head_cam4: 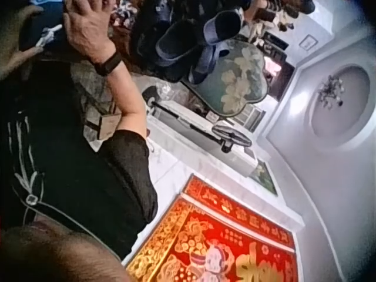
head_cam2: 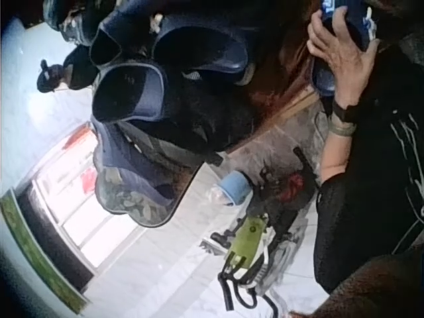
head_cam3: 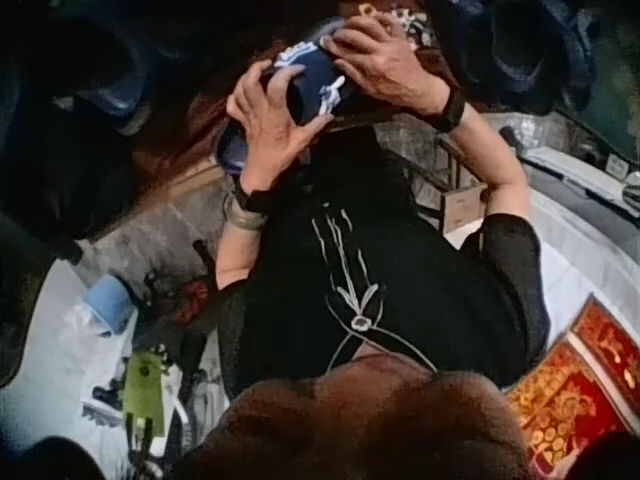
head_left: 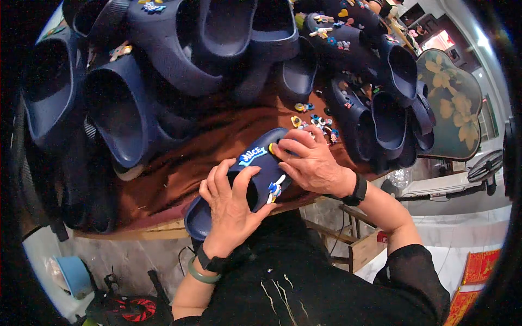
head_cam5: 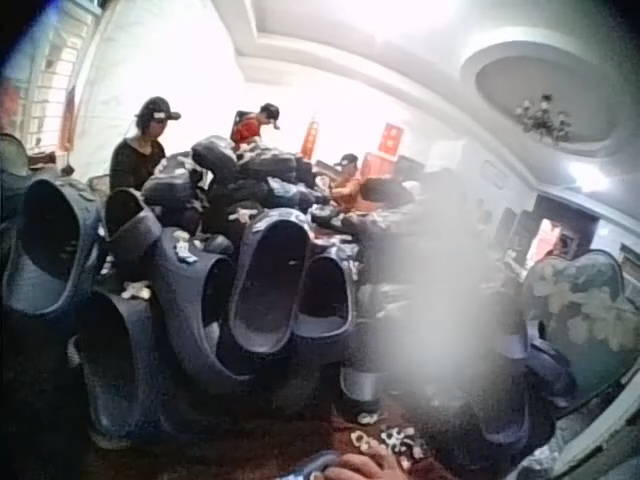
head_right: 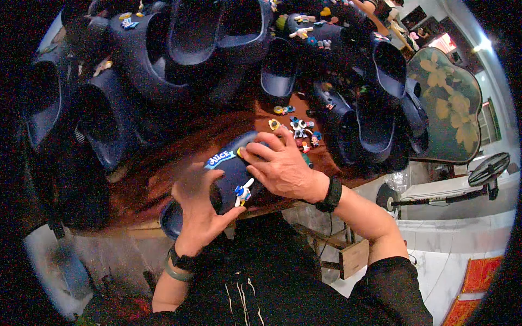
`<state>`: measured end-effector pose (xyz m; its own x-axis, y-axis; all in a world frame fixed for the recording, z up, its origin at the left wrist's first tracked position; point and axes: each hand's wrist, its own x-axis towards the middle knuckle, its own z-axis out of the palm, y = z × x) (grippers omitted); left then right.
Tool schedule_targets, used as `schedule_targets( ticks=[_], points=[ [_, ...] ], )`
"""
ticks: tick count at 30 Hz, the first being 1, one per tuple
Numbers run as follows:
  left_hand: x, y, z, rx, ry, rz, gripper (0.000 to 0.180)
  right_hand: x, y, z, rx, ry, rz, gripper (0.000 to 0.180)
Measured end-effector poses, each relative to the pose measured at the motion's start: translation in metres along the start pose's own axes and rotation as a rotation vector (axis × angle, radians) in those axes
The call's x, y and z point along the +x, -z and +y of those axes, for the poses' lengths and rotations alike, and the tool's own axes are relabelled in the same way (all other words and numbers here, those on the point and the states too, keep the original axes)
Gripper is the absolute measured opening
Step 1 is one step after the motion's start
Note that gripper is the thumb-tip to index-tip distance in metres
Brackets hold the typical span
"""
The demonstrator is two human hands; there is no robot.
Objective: Applying decorative charms to the holes of rubber clogs.
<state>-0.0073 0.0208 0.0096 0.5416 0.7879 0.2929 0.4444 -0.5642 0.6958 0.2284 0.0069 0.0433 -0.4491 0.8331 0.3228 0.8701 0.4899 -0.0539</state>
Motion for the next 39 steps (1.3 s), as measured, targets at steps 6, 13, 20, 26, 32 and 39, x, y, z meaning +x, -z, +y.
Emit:
schedule_targets(
  ticks=[6,13,20,26,32,39],
  points=[
    [0.000,0.001,0.006,0.064,-0.013,0.014,0.077,0.004,0.003,-0.007,-0.033,0.018,-0.147,0.036],
    [-0.001,0.000,0.003,0.132,-0.023,0.021,0.086,0.008,-0.008,-0.012,-0.033,0.021,-0.086,0.030],
    [0.002,-0.001,0.007,0.082,0.008,0.057,0.081,0.019,-0.009,-0.006,-0.077,0.089,-0.112,0.020],
    [-0.002,-0.004,-0.001,0.058,-0.010,0.024,0.081,0.021,-0.019,0.034,0.468,-0.156,-0.059,0.013],
    [0.002,-0.006,0.003,0.029,-0.046,0.037,0.082,0.063,-0.010,0.072,0.794,-0.389,-0.622,0.037],
    [0.002,-0.008,-0.003,0.014,-0.007,0.023,0.086,0.078,0.000,0.058,0.599,-0.419,-0.863,0.068]
  ],
)
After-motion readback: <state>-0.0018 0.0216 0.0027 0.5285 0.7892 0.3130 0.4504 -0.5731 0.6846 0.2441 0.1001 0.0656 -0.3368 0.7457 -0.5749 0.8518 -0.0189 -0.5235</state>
